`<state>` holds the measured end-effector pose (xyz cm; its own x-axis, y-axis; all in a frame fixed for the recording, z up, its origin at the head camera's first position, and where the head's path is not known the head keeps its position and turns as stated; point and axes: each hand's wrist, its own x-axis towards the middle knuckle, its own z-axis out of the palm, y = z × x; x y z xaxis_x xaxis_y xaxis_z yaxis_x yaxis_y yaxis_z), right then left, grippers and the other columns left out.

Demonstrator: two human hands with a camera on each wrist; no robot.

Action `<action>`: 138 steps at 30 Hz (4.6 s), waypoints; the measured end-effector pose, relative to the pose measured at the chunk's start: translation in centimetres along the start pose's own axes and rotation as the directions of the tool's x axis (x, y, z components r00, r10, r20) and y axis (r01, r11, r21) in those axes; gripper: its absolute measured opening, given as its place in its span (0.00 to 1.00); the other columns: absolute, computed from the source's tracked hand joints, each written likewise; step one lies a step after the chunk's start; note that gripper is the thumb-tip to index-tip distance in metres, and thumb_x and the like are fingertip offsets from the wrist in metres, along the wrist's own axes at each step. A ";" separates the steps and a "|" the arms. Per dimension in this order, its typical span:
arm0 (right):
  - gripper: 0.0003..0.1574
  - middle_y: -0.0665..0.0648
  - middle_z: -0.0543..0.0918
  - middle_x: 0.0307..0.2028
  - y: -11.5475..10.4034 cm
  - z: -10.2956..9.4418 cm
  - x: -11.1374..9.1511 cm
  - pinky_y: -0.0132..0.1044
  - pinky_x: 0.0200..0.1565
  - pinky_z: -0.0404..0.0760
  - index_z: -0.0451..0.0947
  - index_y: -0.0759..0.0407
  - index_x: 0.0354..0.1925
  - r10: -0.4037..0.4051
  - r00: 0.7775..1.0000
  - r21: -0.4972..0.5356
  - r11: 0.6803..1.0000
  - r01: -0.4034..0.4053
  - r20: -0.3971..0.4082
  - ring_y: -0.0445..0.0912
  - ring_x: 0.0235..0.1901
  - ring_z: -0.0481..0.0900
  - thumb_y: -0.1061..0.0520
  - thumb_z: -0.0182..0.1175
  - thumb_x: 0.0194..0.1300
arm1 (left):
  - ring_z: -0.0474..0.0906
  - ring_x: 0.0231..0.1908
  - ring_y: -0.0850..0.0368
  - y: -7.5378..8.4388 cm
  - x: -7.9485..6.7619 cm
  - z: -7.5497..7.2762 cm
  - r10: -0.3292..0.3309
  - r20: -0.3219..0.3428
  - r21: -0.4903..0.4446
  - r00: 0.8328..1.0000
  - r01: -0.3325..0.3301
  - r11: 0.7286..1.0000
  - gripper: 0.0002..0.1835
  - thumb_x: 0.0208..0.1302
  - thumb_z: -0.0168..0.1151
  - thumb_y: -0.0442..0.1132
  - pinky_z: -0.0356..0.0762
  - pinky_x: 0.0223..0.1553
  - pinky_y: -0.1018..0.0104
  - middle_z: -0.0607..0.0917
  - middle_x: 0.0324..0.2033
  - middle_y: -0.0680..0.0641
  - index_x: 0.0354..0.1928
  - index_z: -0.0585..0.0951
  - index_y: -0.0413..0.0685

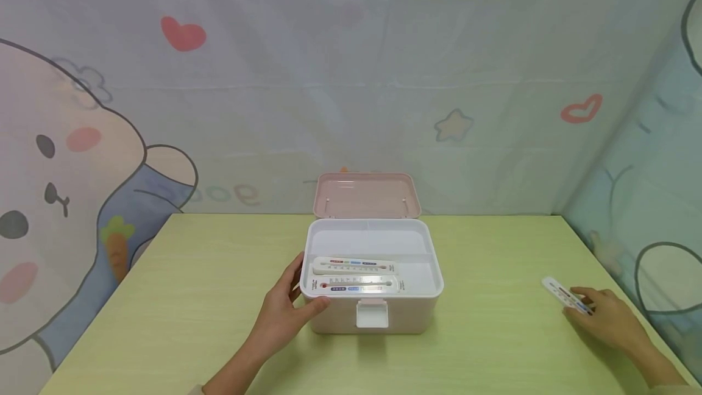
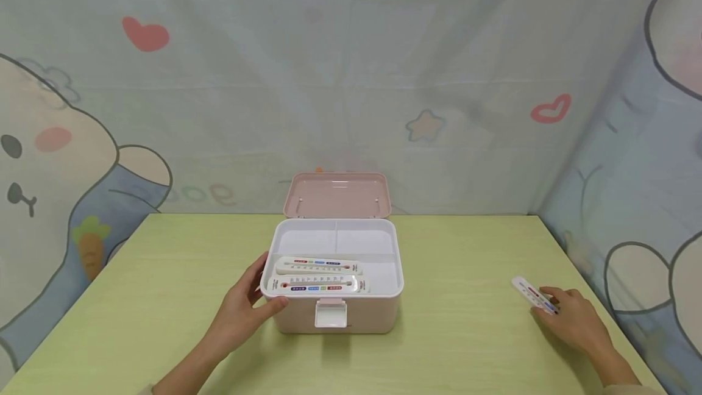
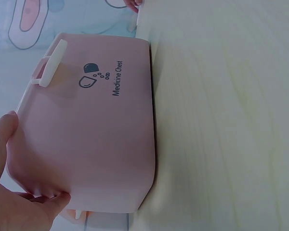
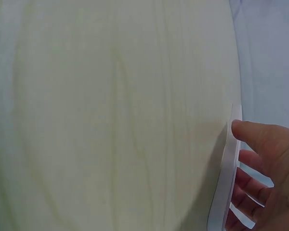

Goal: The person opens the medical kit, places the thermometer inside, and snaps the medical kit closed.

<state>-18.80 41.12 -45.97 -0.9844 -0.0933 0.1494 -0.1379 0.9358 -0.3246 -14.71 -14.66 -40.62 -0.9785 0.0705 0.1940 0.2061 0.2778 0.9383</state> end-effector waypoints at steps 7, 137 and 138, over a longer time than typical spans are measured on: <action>0.28 0.68 0.77 0.33 0.2 0.1 0.0 0.43 0.25 0.74 0.73 0.71 0.49 0.001 1.000 -0.015 1.000 -0.001 -0.003 0.58 0.31 0.76 0.52 0.62 0.58 | 0.63 0.63 0.54 -0.2 0.2 0.0 -0.009 -0.006 0.019 1.000 0.009 1.000 0.48 0.49 0.71 0.39 0.66 0.62 0.65 0.67 0.63 0.47 0.70 0.55 0.48; 0.20 0.48 0.75 0.35 -32.4 -4.0 8.0 0.28 0.33 0.73 0.80 0.51 0.46 -0.727 0.687 -0.044 0.686 0.726 0.007 0.40 0.33 0.68 0.55 0.67 0.51 | 0.64 0.63 0.53 0.3 -0.1 0.1 0.002 -0.010 -0.001 1.000 -0.002 1.000 0.47 0.50 0.71 0.38 0.66 0.61 0.66 0.68 0.62 0.45 0.69 0.55 0.48; 0.20 0.48 0.75 0.36 -32.6 -4.0 7.9 0.28 0.33 0.73 0.80 0.51 0.46 -0.726 0.688 -0.040 0.687 0.726 0.012 0.40 0.34 0.68 0.55 0.67 0.52 | 0.64 0.63 0.53 0.3 -0.1 0.1 0.002 -0.009 -0.002 1.000 -0.002 1.000 0.47 0.50 0.71 0.38 0.66 0.61 0.66 0.68 0.62 0.45 0.69 0.55 0.48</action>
<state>-21.69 11.21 -30.51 -0.5783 -0.7475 0.3267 -0.8046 0.5888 -0.0770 -14.58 -14.49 -40.36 -0.9780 0.0623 0.1990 0.2085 0.2755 0.9384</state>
